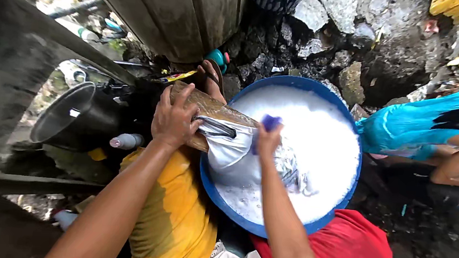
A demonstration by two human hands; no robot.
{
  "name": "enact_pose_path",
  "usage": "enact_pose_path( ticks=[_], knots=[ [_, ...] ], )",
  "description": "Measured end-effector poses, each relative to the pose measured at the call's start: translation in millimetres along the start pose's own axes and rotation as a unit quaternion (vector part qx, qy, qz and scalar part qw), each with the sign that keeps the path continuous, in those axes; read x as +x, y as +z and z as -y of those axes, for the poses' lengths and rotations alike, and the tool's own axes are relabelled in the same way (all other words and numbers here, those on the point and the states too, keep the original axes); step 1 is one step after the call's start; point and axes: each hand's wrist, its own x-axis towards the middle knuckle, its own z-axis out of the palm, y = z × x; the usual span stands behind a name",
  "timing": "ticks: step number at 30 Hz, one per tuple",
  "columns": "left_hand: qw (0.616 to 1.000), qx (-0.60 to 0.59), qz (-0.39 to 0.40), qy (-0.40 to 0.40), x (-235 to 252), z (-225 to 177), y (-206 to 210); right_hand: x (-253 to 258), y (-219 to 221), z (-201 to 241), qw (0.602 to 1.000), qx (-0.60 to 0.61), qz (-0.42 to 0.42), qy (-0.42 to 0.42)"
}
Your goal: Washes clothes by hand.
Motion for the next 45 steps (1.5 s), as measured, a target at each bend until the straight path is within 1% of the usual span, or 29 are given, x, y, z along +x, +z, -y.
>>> enact_pose_path(
  ticks=[2,3,4,5,6,9,10,11,12,14,16,18,20,23,24,25,27,29,30,32,33,34,35,36,39,41,42,43,45],
  knots=[
    [1.0,0.0,0.012,-0.005,-2,2,-1,-53,40,67,0.991,-0.011,0.102,-0.09],
    [1.0,-0.006,0.015,-0.007,-2,2,-2,-68,45,86,0.981,-0.025,0.147,-0.121],
    [1.0,-0.01,0.014,-0.007,-1,1,-3,-68,40,90,0.975,-0.034,0.171,-0.135],
    [1.0,-0.007,0.016,-0.006,-2,0,-3,-56,28,75,0.976,-0.042,0.17,-0.13],
    [1.0,-0.004,0.015,-0.004,-1,1,-2,-37,13,49,0.983,-0.047,0.141,-0.107],
    [1.0,0.003,0.017,-0.007,-1,0,-2,24,-36,-49,0.998,-0.06,0.006,0.025],
    [1.0,0.005,0.017,-0.009,0,-1,-2,37,-44,-65,0.996,-0.062,-0.022,0.065],
    [1.0,0.002,0.016,-0.01,0,-1,-3,42,-43,-64,0.994,-0.055,-0.036,0.081],
    [1.0,-0.004,0.011,-0.009,0,-1,-3,36,-33,-49,0.996,-0.039,-0.036,0.07],
    [1.0,-0.008,0.003,-0.008,2,-1,-1,-2,8,10,1.0,0.002,0.006,-0.007],
    [1.0,-0.008,0.017,-0.018,0,-2,-2,-58,42,71,0.99,-0.005,0.101,-0.099],
    [0.999,-0.006,0.03,-0.028,0,-4,-6,-75,43,90,0.974,-0.034,0.171,-0.144],
    [1.0,-0.001,0.027,-0.017,2,-4,-6,-48,19,50,0.979,-0.05,0.147,-0.129],
    [0.999,-0.003,0.027,-0.018,2,-4,-5,9,-39,-50,0.997,-0.072,0.033,0.006],
    [1.0,-0.003,0.025,-0.017,2,-3,-5,25,-55,-76,0.995,-0.08,0.02,0.052],
    [1.0,0.0,0.023,-0.016,3,-2,-4,37,-68,-92,0.994,-0.074,0.031,0.08],
    [1.0,0.006,0.025,-0.016,4,-1,-3,44,-83,-96,0.99,-0.01,0.108,0.089],
    [0.999,0.011,0.028,-0.011,4,0,-2,13,-91,-79,0.964,0.047,0.261,0.037],
    [0.999,0.013,0.029,-0.01,4,0,-2,-9,-90,-76,0.934,0.041,0.354,-0.01],
    [0.999,0.01,0.03,-0.014,3,-2,-2,-41,-72,-98,0.849,-0.08,0.512,-0.101],
    [0.999,0.006,0.029,-0.016,2,-3,-3,-53,-64,-110,0.805,-0.176,0.554,-0.116],
    [1.0,0.006,0.025,-0.016,2,-3,-4,-62,-54,-127,0.775,-0.26,0.566,-0.112],
    [1.0,0.01,0.017,-0.016,1,-3,-4,-68,-46,-144,0.763,-0.313,0.559,-0.087],
    [1.0,0.013,0.013,-0.014,1,-3,-3,-75,-43,-157,0.768,-0.339,0.541,-0.047],
    [1.0,0.012,0.008,-0.012,1,-4,-2,-101,-43,-169,0.821,-0.336,0.458,0.064],
    [1.0,0.011,0.013,-0.017,0,-2,-3,-111,-36,-167,0.851,-0.283,0.435,0.08],
    [1.0,0.007,0.018,-0.018,1,-2,-4,-108,-35,-161,0.853,-0.264,0.448,0.049],
    [1.0,0.004,0.021,-0.016,1,-2,-4,-99,-38,-152,0.83,-0.277,0.484,0.02],
    [1.0,0.002,0.018,-0.012,1,-2,-3,-76,-56,-121,0.751,-0.347,0.561,-0.033]
  ],
)
